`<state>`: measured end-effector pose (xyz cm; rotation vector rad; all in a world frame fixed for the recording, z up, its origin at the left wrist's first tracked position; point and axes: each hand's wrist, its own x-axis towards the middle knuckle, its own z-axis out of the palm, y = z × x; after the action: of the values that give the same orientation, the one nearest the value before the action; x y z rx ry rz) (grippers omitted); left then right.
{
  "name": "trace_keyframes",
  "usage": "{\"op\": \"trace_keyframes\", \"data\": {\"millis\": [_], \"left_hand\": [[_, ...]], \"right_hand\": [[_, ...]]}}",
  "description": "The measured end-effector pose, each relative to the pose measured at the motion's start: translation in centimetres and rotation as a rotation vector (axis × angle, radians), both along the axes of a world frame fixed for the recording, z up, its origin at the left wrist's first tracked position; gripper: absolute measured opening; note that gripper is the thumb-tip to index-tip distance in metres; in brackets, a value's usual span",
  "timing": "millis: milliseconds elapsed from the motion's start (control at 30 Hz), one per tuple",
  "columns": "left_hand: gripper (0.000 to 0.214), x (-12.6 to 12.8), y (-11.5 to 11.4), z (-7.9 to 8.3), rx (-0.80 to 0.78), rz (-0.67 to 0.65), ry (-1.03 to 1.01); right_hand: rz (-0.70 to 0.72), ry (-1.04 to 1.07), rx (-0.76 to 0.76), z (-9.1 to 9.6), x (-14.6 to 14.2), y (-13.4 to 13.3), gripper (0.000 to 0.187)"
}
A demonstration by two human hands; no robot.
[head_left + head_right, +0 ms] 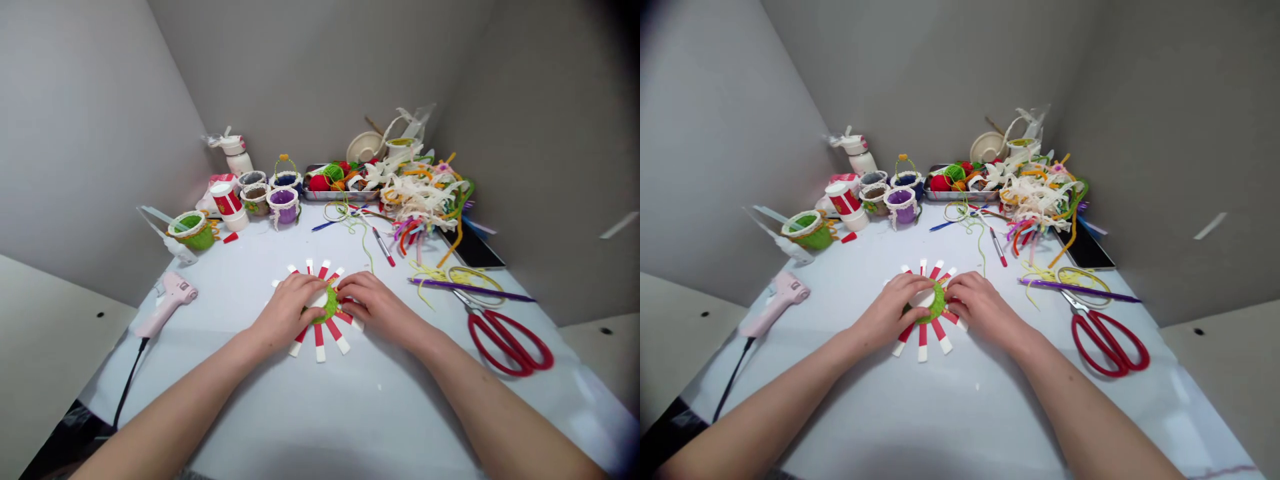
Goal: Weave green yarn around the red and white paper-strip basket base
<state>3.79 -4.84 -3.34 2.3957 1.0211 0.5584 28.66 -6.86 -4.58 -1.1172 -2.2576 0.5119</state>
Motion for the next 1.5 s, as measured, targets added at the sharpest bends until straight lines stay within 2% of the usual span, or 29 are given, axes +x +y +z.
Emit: {"op": "trace_keyframes", "data": {"millis": [367,433,533,600,767,900,1100,1367,1500], "left_hand": [[0.033,-0.5,0.4,-0.7,-0.012,-0.033,-0.031],[0.032,-0.6,0.3,-0.6,-0.01,-0.027,-0.006],[0.032,-0.9,0.3,-0.3,-0.017,-0.033,0.026],[0.035,-1.2,0.3,0.0,-0.022,-0.05,0.039],[0.037,-1.9,0.6,1.0,-0.048,-0.123,0.037],[0.042,-2.3,0.6,1.6,-0.113,-0.178,0.028],[0.04,-2.9,0.5,1.4,-0.099,-0.224,0.015],[0.044,-3.1,0.9,1.7,-0.088,-0.225,0.061],[0.043,-3.4,1.1,1.4,-0.097,-0.237,0.052]], "right_hand": [[-0.05,-0.029,-0.018,0.5,-1.0,-0.6,0.018],[-0.076,-0.031,-0.058,0.7,-1.0,-0.9,0.02],[-0.105,-0.027,-0.203,1.3,-0.6,-1.4,0.017],[-0.085,-0.03,-0.25,1.7,-0.1,-1.6,0.014],[0.001,-0.053,-0.136,2.1,0.9,-1.6,0.021],[0.025,-0.072,-0.127,2.3,0.7,-1.8,0.021],[0.083,-0.127,-0.12,2.7,0.2,-2.8,0.022],[0.212,-0.298,0.096,3.5,-0.5,-4.8,0.028],[0.259,-0.373,0.087,3.4,-1.2,-6.3,0.025]]}}
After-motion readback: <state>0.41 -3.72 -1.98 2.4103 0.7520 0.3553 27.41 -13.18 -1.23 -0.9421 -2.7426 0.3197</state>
